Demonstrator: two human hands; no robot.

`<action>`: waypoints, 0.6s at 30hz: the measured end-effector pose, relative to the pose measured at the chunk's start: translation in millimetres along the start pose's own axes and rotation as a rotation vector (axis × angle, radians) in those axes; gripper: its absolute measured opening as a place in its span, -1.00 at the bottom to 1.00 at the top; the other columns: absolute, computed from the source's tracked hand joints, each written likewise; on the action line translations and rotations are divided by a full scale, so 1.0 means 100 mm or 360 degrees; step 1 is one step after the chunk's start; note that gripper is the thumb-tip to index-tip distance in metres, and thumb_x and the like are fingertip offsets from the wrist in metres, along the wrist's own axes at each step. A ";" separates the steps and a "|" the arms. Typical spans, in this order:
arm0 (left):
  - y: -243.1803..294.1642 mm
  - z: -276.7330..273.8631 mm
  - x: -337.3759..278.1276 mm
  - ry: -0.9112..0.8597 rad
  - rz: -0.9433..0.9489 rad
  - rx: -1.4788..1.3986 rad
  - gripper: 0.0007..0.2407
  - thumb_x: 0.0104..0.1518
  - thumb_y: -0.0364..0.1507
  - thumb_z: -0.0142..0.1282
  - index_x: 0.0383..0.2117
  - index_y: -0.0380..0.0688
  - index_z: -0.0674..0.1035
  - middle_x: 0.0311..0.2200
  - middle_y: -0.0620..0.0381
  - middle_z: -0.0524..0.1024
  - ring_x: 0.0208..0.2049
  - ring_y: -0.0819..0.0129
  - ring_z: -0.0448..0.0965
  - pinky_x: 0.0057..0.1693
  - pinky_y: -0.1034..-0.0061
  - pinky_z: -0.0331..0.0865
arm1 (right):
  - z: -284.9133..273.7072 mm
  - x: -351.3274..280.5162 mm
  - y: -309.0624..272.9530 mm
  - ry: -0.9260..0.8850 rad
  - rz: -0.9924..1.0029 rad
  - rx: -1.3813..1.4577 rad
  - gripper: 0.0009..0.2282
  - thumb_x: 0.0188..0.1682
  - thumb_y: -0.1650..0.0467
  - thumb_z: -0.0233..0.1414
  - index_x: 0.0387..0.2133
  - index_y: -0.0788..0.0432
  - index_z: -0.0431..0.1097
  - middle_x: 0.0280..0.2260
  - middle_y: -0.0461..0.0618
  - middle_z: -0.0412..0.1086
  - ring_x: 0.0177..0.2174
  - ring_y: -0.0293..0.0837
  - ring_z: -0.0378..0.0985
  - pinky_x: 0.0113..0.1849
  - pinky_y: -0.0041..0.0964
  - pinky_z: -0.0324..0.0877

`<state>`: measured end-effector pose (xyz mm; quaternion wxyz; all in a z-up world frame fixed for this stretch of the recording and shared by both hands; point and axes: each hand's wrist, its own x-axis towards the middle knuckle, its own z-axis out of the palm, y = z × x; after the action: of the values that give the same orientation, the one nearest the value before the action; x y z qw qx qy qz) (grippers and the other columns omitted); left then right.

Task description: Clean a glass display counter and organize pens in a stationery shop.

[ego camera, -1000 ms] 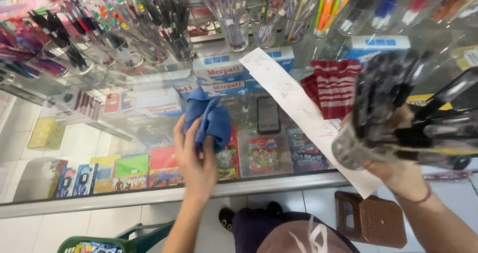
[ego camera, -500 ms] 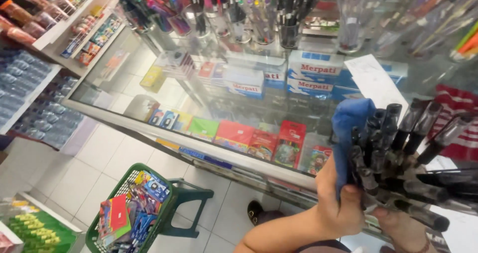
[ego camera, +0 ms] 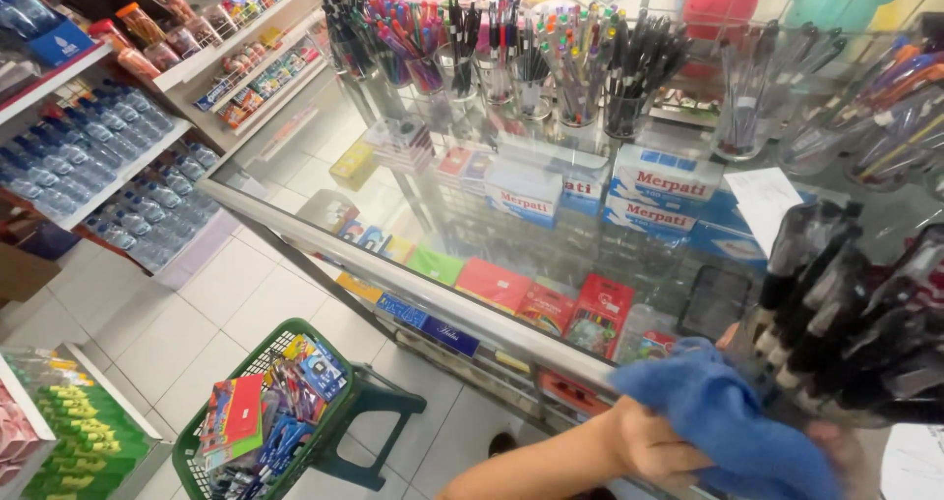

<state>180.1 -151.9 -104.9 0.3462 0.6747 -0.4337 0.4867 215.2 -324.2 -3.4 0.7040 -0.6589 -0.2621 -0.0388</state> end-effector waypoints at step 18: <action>0.28 -0.10 0.89 0.1234 -0.2541 -0.2016 -0.82 0.22 -0.60 0.17 -0.07 -0.27 0.55 -0.24 0.13 0.58 -0.26 0.39 0.64 -0.08 0.41 0.55 | 0.25 0.28 -0.05 0.0371 -0.0090 -0.0566 -0.42 -0.32 0.50 0.40 0.04 0.28 0.38 -0.18 0.01 0.45 -0.22 -0.26 0.49 -0.08 -0.35 0.43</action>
<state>164.3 -176.3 -15.6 0.9603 0.2616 0.0962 -0.0105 228.9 -292.9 13.0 0.6009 -0.7561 -0.1864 -0.1802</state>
